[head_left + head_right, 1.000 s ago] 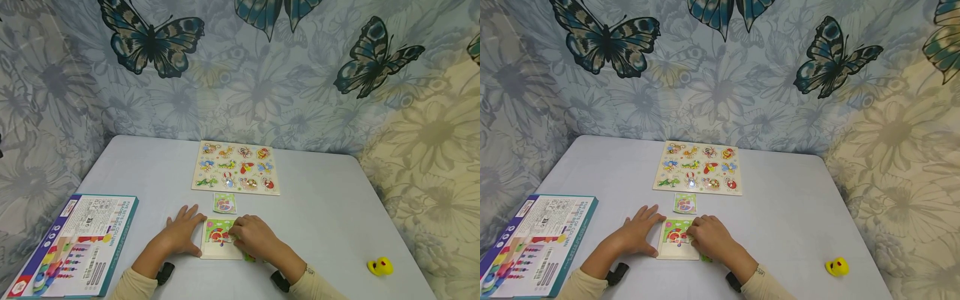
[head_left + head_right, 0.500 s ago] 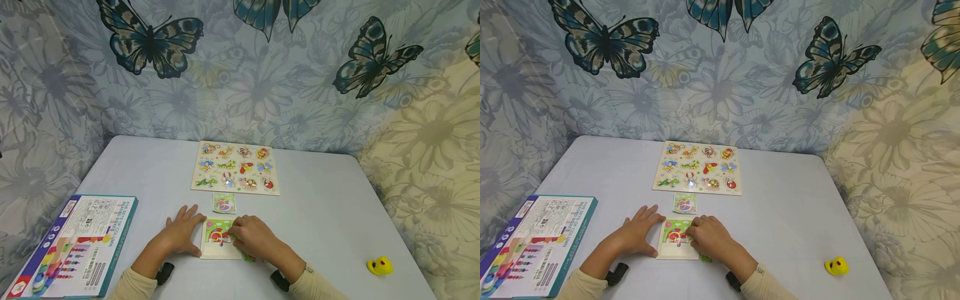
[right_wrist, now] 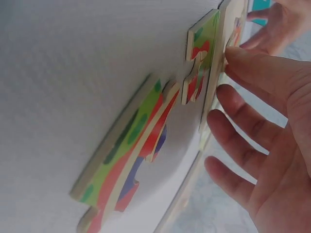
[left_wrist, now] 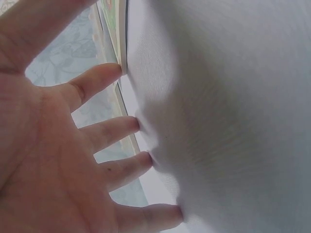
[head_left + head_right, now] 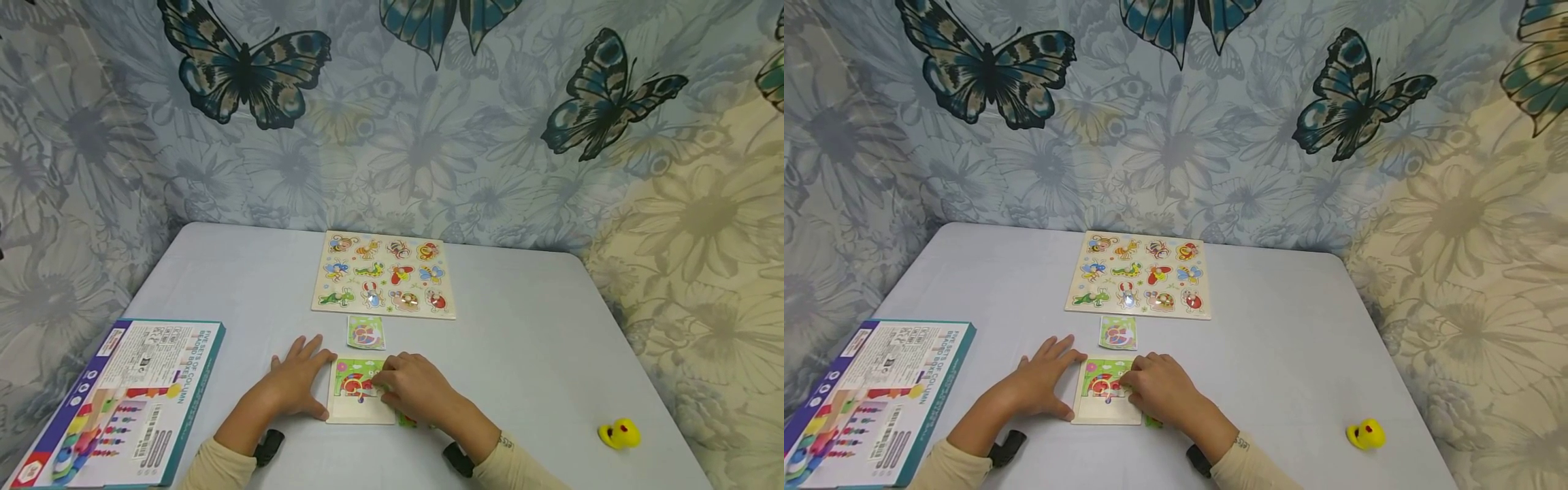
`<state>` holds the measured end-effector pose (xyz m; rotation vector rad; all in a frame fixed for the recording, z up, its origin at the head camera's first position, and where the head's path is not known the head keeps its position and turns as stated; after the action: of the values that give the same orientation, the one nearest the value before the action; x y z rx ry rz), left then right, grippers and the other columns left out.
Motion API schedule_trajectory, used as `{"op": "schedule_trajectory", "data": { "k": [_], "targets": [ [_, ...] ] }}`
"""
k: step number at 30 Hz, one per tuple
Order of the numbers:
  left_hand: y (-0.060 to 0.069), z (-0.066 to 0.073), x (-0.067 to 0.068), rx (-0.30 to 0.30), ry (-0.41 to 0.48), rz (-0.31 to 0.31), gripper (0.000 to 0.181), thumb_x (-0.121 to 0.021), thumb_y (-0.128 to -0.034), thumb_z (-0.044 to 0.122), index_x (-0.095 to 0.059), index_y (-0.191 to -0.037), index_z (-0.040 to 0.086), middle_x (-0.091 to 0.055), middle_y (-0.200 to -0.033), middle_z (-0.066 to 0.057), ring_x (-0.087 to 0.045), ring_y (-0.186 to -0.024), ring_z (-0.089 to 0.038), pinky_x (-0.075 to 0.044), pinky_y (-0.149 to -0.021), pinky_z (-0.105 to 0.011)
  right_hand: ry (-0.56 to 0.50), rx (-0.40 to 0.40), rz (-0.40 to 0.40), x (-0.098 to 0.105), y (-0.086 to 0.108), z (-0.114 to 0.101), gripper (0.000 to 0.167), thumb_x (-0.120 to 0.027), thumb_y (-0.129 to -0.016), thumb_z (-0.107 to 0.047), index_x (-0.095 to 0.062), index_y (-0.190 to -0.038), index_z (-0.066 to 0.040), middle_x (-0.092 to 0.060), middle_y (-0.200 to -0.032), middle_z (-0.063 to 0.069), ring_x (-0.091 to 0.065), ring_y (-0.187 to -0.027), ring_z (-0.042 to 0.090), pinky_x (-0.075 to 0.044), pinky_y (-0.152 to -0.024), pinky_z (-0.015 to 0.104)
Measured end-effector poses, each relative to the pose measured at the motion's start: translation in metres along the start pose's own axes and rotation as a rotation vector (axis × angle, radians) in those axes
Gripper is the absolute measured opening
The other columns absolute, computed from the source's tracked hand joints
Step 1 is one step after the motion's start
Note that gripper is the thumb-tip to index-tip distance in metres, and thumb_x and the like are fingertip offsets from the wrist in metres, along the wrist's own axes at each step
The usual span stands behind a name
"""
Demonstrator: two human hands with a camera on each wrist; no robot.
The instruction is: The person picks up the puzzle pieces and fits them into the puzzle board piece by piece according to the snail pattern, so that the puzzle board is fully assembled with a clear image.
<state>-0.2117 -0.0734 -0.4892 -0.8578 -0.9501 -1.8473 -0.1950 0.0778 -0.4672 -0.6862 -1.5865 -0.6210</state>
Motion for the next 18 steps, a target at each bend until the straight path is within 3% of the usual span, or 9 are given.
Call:
{"op": "schedule_trajectory", "data": {
  "k": [11,18],
  "targets": [
    [0.001,0.0,0.0,-0.003,0.009,0.007,0.087,-0.096,-0.0515,0.028,-0.058,-0.129,0.016,-0.031,-0.155,-0.018,-0.018,-0.144,-0.047,-0.017,-0.097,-0.082,0.02,0.047,0.044,0.011,0.016,-0.003,0.02,-0.075,-0.085,-0.026,-0.074,-0.103,-0.019,-0.071,-0.1,-0.007,-0.063,-0.1,0.013,-0.05,-0.092,0.035],
    [0.001,0.0,0.001,-0.009,0.014,0.004,0.087,-0.095,-0.052,0.028,-0.057,-0.129,0.016,-0.031,-0.155,-0.018,-0.017,-0.144,-0.047,-0.017,-0.097,-0.082,0.005,-0.03,-0.002,0.014,0.035,0.008,0.014,-0.077,-0.081,-0.025,-0.074,-0.094,-0.02,-0.068,-0.091,-0.011,-0.062,-0.093,0.011,-0.05,-0.088,0.037]
  ]
}}
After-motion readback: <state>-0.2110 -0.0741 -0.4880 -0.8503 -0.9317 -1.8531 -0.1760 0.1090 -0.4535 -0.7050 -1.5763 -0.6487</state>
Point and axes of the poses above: each hand's wrist, its own y-axis away from the middle knuckle, its own x-axis out of the back of the hand, z = x × y, the point moved 9 cm from there along -y, towards the middle knuckle
